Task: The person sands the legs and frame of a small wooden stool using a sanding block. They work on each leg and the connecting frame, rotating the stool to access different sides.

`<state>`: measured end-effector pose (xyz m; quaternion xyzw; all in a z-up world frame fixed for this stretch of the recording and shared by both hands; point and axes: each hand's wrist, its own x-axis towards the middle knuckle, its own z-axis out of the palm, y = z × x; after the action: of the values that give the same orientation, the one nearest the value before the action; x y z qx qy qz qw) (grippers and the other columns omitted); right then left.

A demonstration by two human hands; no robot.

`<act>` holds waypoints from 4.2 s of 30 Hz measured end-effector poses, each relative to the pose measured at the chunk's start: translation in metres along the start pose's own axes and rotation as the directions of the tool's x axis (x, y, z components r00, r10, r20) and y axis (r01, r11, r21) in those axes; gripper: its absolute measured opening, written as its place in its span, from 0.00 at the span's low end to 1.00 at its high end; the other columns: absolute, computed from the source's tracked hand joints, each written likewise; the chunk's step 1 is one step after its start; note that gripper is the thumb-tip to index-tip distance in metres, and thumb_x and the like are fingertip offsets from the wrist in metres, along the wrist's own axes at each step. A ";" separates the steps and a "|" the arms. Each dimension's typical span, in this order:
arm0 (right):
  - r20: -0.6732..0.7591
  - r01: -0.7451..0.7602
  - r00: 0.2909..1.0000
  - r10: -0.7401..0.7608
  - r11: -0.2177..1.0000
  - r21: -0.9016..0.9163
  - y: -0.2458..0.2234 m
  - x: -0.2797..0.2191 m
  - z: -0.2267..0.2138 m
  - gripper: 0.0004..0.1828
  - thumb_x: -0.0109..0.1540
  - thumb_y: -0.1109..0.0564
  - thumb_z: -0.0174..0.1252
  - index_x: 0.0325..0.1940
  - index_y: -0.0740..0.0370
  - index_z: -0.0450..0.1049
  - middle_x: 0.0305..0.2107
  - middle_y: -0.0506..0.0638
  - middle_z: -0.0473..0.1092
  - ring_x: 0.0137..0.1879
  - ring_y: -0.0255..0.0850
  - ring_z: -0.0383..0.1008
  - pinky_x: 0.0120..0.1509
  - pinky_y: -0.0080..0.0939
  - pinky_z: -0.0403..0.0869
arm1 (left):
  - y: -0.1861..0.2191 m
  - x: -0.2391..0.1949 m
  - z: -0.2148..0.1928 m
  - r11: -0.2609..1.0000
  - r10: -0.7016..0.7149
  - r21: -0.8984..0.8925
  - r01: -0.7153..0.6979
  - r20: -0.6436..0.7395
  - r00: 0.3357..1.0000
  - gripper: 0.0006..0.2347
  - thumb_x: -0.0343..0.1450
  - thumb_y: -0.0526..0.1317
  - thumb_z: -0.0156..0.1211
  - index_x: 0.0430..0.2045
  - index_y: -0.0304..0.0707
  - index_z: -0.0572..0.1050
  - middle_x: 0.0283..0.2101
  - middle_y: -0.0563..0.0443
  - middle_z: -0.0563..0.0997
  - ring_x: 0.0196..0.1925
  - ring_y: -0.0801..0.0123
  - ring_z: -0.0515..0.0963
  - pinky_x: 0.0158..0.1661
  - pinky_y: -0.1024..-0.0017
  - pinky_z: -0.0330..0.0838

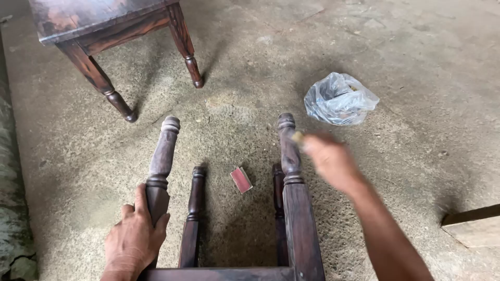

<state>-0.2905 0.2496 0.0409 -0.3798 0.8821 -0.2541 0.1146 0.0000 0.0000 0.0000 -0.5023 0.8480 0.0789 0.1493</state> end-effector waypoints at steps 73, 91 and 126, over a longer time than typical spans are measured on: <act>-0.041 0.309 0.951 -0.306 0.941 0.137 0.042 -0.120 0.081 0.17 0.71 0.60 0.50 0.64 0.53 0.74 0.64 0.41 0.72 0.55 0.51 0.72 0.57 0.50 0.73 | -0.034 0.014 0.038 0.979 0.193 -0.033 -0.203 -0.183 0.964 0.43 0.71 0.58 0.53 0.77 0.42 0.37 0.61 0.26 0.69 0.55 0.36 0.79 0.53 0.49 0.75; 0.579 0.272 0.745 -0.332 0.943 0.191 -0.175 -0.178 0.137 0.25 0.67 0.51 0.51 0.69 0.48 0.69 0.63 0.50 0.70 0.46 0.44 0.84 0.55 0.43 0.80 | -0.163 -0.082 0.109 -0.122 0.189 -0.992 -0.018 -0.041 0.981 0.30 0.73 0.61 0.40 0.63 0.39 0.68 0.48 0.40 0.84 0.47 0.60 0.82 0.51 0.64 0.75; 0.399 0.329 0.853 -0.336 0.940 0.089 -0.204 -0.111 0.177 0.19 0.73 0.51 0.54 0.36 0.70 0.76 0.22 0.62 0.70 0.29 0.45 0.69 0.37 0.52 0.72 | -0.130 -0.075 0.178 -0.091 -0.374 -0.840 -0.534 -0.468 0.801 0.20 0.76 0.44 0.34 0.16 0.28 0.63 0.17 0.44 0.64 0.22 0.62 0.62 0.28 0.62 0.57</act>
<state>-0.0200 0.1476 0.0011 -0.5701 0.7572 -0.1927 0.2541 0.1783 0.0498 -0.1413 -0.3784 0.5299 0.5262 -0.5469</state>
